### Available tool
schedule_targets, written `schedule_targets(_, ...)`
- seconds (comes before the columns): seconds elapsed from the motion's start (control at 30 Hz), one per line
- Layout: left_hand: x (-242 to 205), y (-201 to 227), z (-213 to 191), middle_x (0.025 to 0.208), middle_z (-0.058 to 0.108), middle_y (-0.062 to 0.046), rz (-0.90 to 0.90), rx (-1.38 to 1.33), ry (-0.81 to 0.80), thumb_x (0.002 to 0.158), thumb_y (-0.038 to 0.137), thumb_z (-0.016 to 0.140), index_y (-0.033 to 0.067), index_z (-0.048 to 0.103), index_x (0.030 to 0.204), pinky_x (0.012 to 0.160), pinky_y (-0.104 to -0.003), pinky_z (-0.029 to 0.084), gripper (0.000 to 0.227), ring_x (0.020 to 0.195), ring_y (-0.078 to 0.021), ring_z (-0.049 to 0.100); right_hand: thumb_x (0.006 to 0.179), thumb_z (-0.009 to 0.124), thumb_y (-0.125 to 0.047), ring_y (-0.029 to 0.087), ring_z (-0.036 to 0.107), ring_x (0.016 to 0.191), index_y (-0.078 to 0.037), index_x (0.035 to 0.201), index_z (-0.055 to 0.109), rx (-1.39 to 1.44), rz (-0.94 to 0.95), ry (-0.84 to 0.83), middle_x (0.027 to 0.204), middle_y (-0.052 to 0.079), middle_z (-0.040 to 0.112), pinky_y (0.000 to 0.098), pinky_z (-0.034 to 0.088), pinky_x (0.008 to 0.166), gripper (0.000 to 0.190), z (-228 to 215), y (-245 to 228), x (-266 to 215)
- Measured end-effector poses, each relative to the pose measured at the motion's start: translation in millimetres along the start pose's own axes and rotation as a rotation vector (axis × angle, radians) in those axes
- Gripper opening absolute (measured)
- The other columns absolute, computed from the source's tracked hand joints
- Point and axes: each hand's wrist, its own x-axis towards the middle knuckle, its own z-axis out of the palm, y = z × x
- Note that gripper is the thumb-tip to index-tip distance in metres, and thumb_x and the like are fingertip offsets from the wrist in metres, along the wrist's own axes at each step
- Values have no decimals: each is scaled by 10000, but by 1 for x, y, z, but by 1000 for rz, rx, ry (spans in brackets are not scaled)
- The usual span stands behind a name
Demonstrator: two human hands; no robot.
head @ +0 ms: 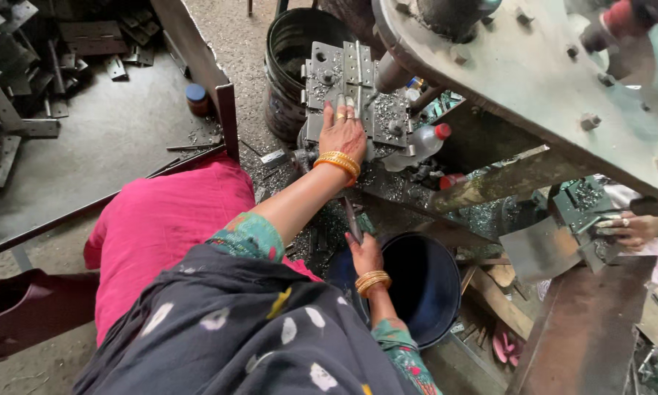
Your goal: The person repeatedly picks up metal hinge parts from a bin, places them into a press machine, and operates the lever to process each piece. The person then removes the processed part and places it back into the bin, repeating the cycle.
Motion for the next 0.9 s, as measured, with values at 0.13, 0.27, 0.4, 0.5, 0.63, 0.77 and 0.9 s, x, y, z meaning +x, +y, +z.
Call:
schedule_targets(0.13, 8, -7, -3, 1550, 466, -145, 34, -48, -152, 987, 172, 379, 34, 653, 1287, 1216, -579, 82, 428, 1505, -329, 276, 913, 626, -592, 480, 645, 775, -35, 970, 701, 60, -15, -66, 803, 258, 677, 512, 510, 718, 565, -2, -6, 9)
schedule_targets(0.27, 13, -7, -2, 1553, 480, -131, 2, 109, -112, 976, 169, 386, 40, 649, 1326, 1223, -551, 83, 456, 1525, -314, 277, 899, 620, -585, 413, 691, 829, -63, 937, 738, -77, 39, -68, 820, 192, 722, 512, 499, 718, 537, -12, 4, 9)
schedule_targets(0.4, 15, -9, -9, 1519, 491, -132, -6, 52, 57, 945, 176, 422, 35, 676, 1279, 1191, -577, 63, 443, 1498, -330, 281, 890, 684, -526, 445, 669, 770, -45, 969, 720, 143, 15, 27, 795, 207, 700, 483, 489, 666, 488, 4, 11, 6)
schedule_targets(0.5, 6, -23, -19, 1569, 474, -124, 4, 0, -140, 1003, 156, 422, 76, 715, 1261, 1249, -577, 24, 399, 1558, -325, 252, 888, 698, -494, 467, 647, 778, -52, 987, 732, 119, -55, 46, 799, 224, 677, 486, 488, 630, 453, 23, 10, 3)
schedule_targets(0.63, 19, -17, -21, 1590, 431, -77, 38, 71, -259, 1003, 183, 414, 102, 707, 1272, 1247, -602, -20, 406, 1532, -331, 258, 919, 677, -519, 422, 661, 702, -12, 900, 729, 64, 67, -138, 719, 224, 668, 487, 495, 651, 510, 13, 25, 20)
schedule_targets(0.77, 43, -2, -6, 1563, 417, -107, -7, 77, -118, 963, 209, 423, 84, 712, 1222, 1178, -603, -25, 408, 1494, -335, 269, 901, 682, -532, 417, 644, 749, -42, 967, 738, 181, -107, 88, 801, 201, 690, 471, 494, 657, 498, 11, 20, 16)
schedule_targets(0.9, 31, -15, 7, 1570, 478, -111, 3, 28, -185, 1015, 173, 422, 87, 727, 1237, 1249, -574, -3, 387, 1502, -311, 335, 909, 676, -599, 391, 695, 832, -59, 1076, 718, 63, 125, -50, 894, 205, 723, 459, 522, 758, 567, 3, -8, -10)
